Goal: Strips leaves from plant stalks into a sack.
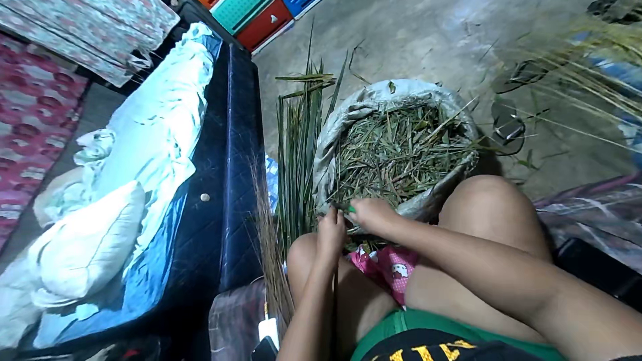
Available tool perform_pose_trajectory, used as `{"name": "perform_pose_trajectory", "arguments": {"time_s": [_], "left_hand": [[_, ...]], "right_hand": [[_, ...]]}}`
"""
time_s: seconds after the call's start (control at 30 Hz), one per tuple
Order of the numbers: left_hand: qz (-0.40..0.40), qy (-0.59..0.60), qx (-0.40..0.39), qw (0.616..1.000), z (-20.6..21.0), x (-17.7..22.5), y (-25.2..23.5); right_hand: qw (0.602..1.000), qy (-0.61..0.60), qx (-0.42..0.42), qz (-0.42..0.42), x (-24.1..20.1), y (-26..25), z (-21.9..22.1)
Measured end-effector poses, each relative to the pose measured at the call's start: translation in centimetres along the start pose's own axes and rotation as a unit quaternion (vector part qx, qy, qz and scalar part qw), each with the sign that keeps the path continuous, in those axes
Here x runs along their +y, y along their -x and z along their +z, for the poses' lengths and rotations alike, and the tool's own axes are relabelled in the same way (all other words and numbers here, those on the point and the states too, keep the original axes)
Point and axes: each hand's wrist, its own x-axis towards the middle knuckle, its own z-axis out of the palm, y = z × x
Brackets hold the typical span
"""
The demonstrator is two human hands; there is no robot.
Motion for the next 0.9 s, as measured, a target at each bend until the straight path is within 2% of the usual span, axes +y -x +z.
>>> {"name": "perform_pose_trajectory", "arguments": {"time_s": [0.2, 0.5, 0.67, 0.8, 0.9], "left_hand": [[0.025, -0.030, 0.017, 0.999, 0.7, 0.0, 0.5], [0.002, -0.109, 0.041, 0.993, 0.6, 1.1, 0.5], [0.014, -0.119, 0.033, 0.992, 1.7, 0.9, 1.7], [0.009, -0.111, 0.039, 0.993, 1.6, 0.5, 1.1], [0.009, -0.118, 0.050, 0.992, 1.1, 0.7, 0.9]], "right_hand": [[0.997, 0.068, 0.036, 0.021, -0.5, -0.7, -0.3], [0.994, 0.050, 0.082, 0.050, -0.6, -2.5, -0.4], [0.983, 0.004, 0.124, 0.132, 3.4, -4.7, -2.6], [0.991, 0.000, 0.106, 0.080, 2.6, -3.6, -2.0], [0.999, -0.003, 0.030, 0.016, 0.6, -1.4, -0.2]]}}
